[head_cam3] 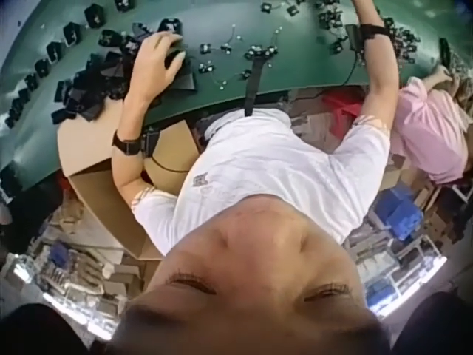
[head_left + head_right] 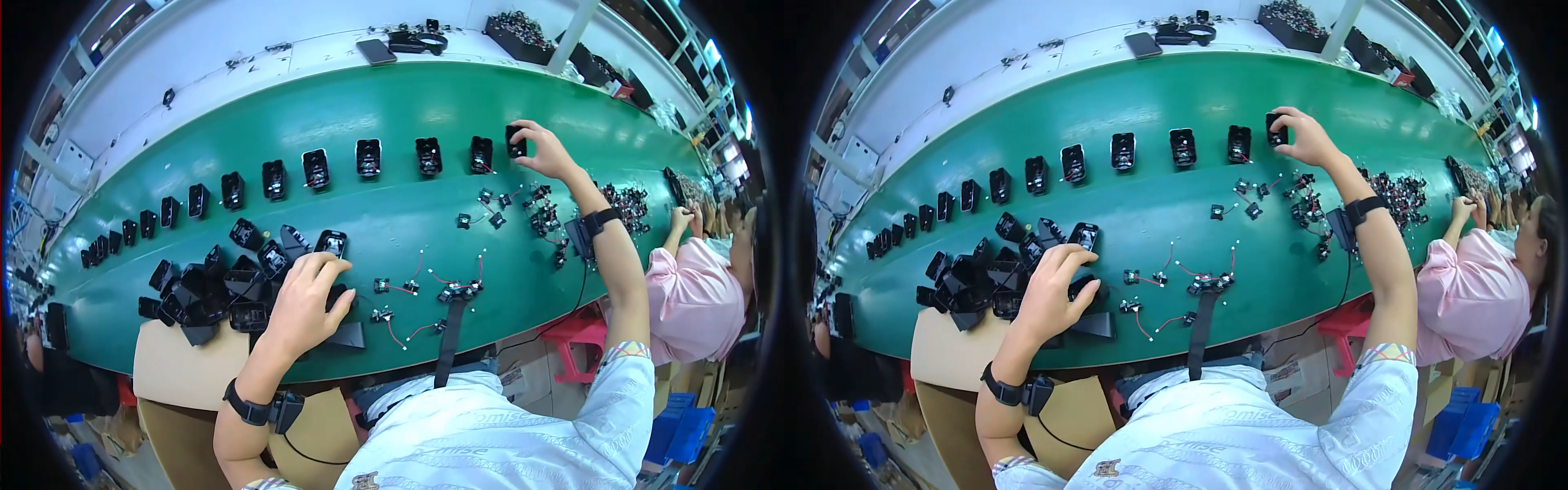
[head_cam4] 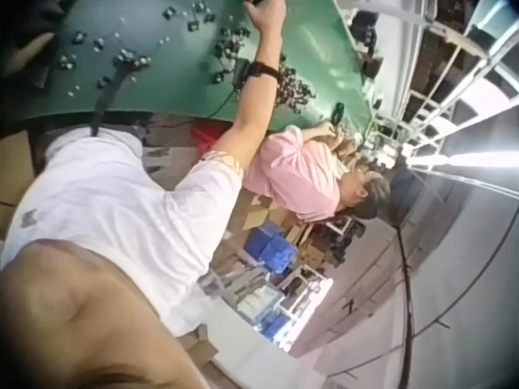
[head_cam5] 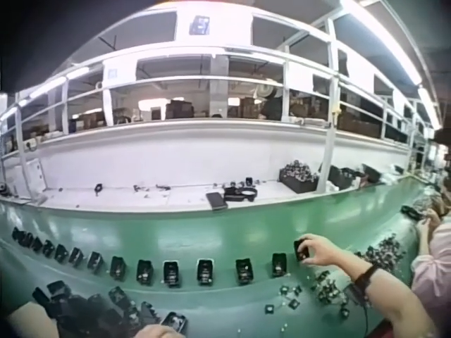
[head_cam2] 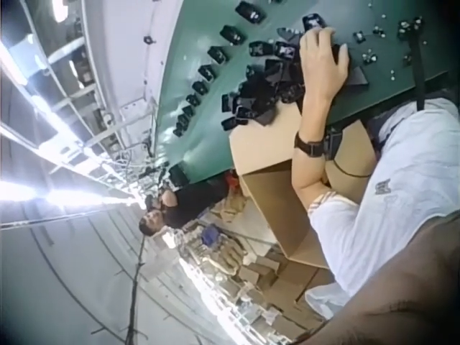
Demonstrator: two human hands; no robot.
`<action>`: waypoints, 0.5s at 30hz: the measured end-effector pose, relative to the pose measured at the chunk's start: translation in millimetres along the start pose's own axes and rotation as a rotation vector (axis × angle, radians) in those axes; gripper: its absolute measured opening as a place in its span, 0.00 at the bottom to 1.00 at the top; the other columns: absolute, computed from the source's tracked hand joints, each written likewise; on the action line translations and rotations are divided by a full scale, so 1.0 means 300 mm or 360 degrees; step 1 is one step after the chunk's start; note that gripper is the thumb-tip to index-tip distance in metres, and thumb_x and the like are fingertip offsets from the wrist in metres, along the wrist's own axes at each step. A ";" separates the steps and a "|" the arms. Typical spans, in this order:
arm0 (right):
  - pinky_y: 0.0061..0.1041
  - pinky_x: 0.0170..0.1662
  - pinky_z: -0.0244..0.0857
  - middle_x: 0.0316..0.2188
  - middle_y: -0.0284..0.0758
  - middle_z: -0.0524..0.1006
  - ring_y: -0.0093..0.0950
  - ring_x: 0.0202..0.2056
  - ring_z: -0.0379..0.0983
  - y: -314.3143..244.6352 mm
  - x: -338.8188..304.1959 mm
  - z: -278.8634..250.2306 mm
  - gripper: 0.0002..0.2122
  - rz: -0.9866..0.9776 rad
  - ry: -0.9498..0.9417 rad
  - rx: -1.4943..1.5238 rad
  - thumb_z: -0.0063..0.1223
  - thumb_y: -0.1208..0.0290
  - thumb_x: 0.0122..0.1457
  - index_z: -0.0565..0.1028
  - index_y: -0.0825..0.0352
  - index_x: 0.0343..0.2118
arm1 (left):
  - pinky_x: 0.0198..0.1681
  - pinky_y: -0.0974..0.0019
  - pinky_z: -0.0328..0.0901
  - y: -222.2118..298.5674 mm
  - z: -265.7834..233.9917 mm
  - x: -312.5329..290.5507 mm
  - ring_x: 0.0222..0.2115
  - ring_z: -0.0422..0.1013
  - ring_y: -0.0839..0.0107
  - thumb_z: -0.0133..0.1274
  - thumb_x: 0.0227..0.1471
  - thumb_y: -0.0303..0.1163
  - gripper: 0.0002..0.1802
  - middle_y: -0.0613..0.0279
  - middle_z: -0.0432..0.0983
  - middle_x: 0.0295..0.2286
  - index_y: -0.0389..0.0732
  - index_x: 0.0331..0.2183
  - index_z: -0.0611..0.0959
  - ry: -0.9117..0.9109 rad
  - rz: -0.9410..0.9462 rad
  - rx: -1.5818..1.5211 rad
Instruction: Assembling small electronic components by hand at a factory workbench, inserting wires and parts into plastic housings.
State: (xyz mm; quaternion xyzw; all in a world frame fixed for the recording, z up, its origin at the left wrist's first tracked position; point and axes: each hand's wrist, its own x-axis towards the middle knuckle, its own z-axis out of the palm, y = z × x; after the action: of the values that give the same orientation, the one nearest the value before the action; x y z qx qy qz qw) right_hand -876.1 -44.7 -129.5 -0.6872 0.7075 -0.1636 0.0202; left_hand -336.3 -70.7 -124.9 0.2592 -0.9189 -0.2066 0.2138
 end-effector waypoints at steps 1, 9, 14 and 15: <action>0.37 0.61 0.66 0.59 0.38 0.72 0.43 0.58 0.70 -0.004 0.004 0.011 0.17 0.0010 0.0003 0.0001 0.70 0.75 0.44 0.79 0.63 0.39 | 0.54 0.54 0.66 -0.005 0.000 -0.003 0.50 0.70 0.51 0.65 0.49 0.30 0.20 0.50 0.75 0.45 0.37 0.45 0.81 -0.0014 -0.0022 0.0049; 0.39 0.62 0.63 0.61 0.35 0.70 0.43 0.60 0.67 0.013 -0.014 0.024 0.20 -0.0062 -0.0097 -0.0033 0.71 0.77 0.42 0.71 0.63 0.38 | 0.58 0.51 0.64 -0.011 0.007 0.002 0.52 0.68 0.49 0.66 0.47 0.30 0.25 0.50 0.72 0.48 0.38 0.48 0.79 -0.0124 -0.0098 0.0082; 0.40 0.64 0.60 0.61 0.35 0.70 0.43 0.62 0.63 0.005 -0.006 0.010 0.19 -0.0064 -0.0148 -0.0079 0.71 0.77 0.43 0.70 0.62 0.36 | 0.59 0.50 0.62 -0.025 0.006 0.005 0.55 0.66 0.48 0.67 0.46 0.30 0.26 0.50 0.71 0.50 0.38 0.48 0.79 -0.0079 -0.0121 0.0192; 0.40 0.65 0.60 0.61 0.35 0.70 0.43 0.63 0.63 0.007 -0.005 0.003 0.19 -0.0102 -0.0157 -0.0109 0.71 0.77 0.43 0.70 0.62 0.36 | 0.60 0.50 0.62 -0.028 0.004 0.005 0.56 0.65 0.47 0.67 0.45 0.30 0.27 0.50 0.70 0.51 0.38 0.49 0.79 -0.0063 -0.0132 0.0222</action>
State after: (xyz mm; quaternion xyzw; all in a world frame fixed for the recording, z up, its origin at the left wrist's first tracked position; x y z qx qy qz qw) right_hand -877.9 -43.4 -131.3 -0.7170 0.6885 -0.1058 0.0264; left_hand -334.9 -77.7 -129.7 0.3071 -0.9236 -0.1559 0.1682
